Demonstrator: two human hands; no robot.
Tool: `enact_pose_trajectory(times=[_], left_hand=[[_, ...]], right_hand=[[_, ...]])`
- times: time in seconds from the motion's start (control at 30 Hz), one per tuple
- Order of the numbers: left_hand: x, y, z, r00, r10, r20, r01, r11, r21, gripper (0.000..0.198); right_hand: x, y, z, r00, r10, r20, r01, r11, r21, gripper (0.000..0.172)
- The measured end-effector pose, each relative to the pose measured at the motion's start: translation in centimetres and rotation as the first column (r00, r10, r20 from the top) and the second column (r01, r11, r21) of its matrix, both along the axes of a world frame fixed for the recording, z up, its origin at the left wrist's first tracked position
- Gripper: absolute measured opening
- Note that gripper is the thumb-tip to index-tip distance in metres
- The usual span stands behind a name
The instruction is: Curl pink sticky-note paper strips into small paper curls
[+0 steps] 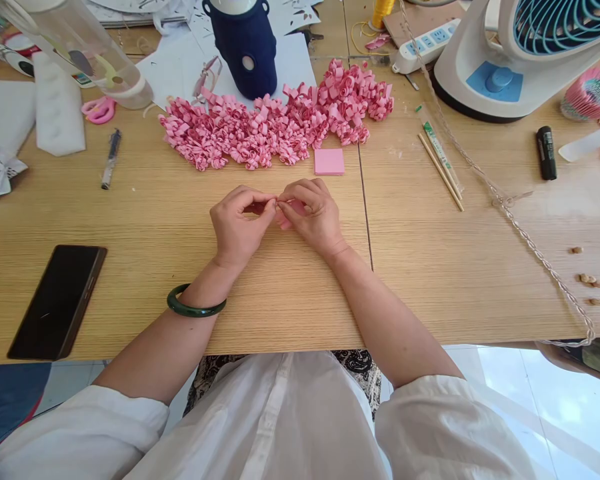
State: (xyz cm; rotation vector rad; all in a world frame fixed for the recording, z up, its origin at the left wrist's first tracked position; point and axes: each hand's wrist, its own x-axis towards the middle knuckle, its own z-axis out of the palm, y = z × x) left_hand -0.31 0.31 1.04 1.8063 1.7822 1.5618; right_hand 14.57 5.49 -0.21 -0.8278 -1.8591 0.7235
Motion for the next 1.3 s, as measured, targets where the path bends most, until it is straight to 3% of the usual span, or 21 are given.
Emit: enact_pose_trajectory(times=[0.13,0.27,0.63,0.77,0.87,1.03,1.3], left_hand=[[0.23,-0.11,-0.16,0.994,0.047,-0.099,-0.045,0.999,0.029,0.012],[0.30,-0.25,-0.27,0.996,-0.017,-0.090,0.020,0.999,0.039,0.011],[0.41,-0.36,0.08,0.986,-0.129,0.107,0.130,0.992,-0.002,0.015],[0.12,-0.11,-0.12,0.963,-0.127,0.239,0.139,0.990,-0.033,0.019],[-0.08,-0.05,-0.42,0.963,-0.163,0.213,0.168,0.986,-0.004,0.021],[0.06,-0.21,-0.55,0.974,-0.166,0.155,0.169,0.986,-0.009,0.023],[0.39,-0.11,-0.10,0.911,-0.143,0.387,0.207,0.970,-0.128,0.014]], right_hand=[[-0.17,0.17,-0.13,0.999,-0.038,0.013,0.037,0.998,0.052,0.005],[-0.26,0.09,-0.15,0.998,-0.058,0.025,0.057,0.998,0.022,0.006],[-0.45,-0.12,0.14,0.994,-0.100,-0.032,0.102,0.993,0.052,0.014],[-0.25,0.11,0.12,0.995,-0.036,-0.090,0.035,0.999,-0.008,0.012],[-0.03,0.34,0.02,0.995,-0.006,-0.104,0.001,0.999,-0.048,0.009],[0.09,0.45,-0.09,0.997,-0.056,-0.055,0.056,0.998,-0.015,0.010],[-0.02,0.21,-0.02,0.992,-0.123,0.015,0.124,0.989,-0.084,0.019]])
